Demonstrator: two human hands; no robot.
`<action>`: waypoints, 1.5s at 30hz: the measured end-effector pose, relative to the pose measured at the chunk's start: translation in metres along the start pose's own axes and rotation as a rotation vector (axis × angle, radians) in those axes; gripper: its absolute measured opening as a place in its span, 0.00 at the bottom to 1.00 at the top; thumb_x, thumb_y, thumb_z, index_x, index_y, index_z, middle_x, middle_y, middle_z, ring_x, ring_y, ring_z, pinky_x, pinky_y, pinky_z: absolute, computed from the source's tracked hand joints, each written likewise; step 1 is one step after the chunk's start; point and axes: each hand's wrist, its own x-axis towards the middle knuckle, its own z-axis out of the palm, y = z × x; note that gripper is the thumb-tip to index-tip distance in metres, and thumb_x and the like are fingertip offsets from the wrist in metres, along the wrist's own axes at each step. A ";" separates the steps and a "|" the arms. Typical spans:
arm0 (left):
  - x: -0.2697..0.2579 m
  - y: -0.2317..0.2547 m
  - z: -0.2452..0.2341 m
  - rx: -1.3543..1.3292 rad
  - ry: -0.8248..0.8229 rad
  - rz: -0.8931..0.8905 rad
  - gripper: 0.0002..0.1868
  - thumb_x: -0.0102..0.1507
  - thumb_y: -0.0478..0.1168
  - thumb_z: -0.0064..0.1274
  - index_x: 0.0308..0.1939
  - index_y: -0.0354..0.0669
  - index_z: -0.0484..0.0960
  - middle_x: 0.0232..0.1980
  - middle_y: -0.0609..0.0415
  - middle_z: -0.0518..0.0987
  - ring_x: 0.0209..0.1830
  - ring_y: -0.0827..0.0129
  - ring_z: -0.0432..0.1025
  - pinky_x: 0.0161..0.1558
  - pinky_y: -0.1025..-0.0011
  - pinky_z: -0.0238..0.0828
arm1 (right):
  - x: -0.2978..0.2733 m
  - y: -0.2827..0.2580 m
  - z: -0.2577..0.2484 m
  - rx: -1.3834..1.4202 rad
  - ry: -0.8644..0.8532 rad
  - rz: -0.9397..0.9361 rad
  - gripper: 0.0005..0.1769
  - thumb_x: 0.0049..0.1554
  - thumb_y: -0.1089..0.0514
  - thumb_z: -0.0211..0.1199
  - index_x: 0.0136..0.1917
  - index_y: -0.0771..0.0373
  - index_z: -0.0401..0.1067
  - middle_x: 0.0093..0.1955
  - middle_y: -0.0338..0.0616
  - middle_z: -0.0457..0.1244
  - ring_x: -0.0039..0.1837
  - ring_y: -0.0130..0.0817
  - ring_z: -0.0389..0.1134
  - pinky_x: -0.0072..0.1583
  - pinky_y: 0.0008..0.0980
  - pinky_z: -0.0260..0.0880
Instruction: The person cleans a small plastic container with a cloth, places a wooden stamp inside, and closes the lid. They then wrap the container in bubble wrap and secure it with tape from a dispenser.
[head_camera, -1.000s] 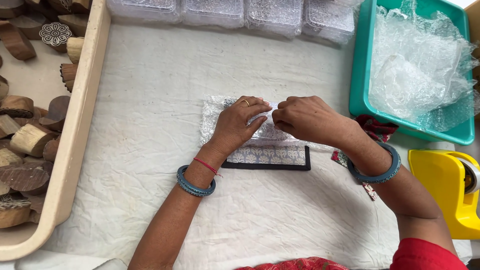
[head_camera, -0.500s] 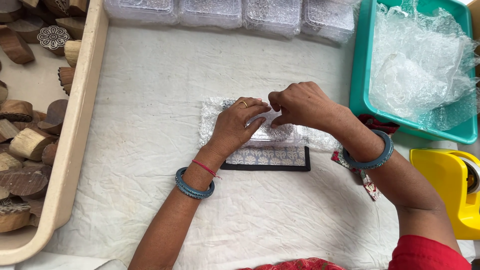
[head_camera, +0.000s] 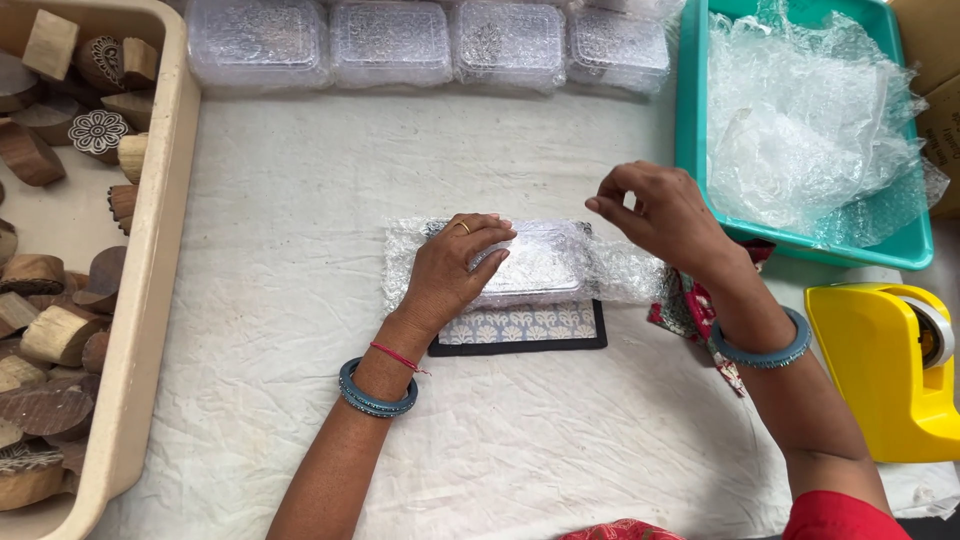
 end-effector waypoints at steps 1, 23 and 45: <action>-0.002 -0.001 -0.001 -0.002 -0.006 0.003 0.11 0.64 0.42 0.61 0.51 0.52 0.86 0.57 0.63 0.83 0.62 0.71 0.75 0.57 0.71 0.77 | -0.009 -0.002 0.000 0.001 0.002 0.007 0.14 0.61 0.49 0.68 0.44 0.61 0.76 0.41 0.41 0.69 0.39 0.32 0.71 0.41 0.34 0.71; 0.018 0.042 -0.019 0.309 -0.184 -0.008 0.12 0.67 0.47 0.56 0.51 0.49 0.86 0.59 0.60 0.81 0.64 0.68 0.72 0.71 0.59 0.64 | -0.035 0.039 0.067 0.178 -0.064 -0.031 0.21 0.54 0.54 0.70 0.59 0.60 0.72 0.57 0.45 0.68 0.63 0.44 0.67 0.64 0.45 0.67; 0.024 0.051 0.039 0.390 -0.347 0.174 0.26 0.65 0.60 0.53 0.64 0.58 0.79 0.73 0.63 0.70 0.77 0.65 0.56 0.77 0.55 0.47 | -0.076 0.043 0.071 0.016 0.075 -0.223 0.11 0.58 0.51 0.68 0.50 0.59 0.75 0.62 0.43 0.62 0.74 0.45 0.58 0.68 0.48 0.59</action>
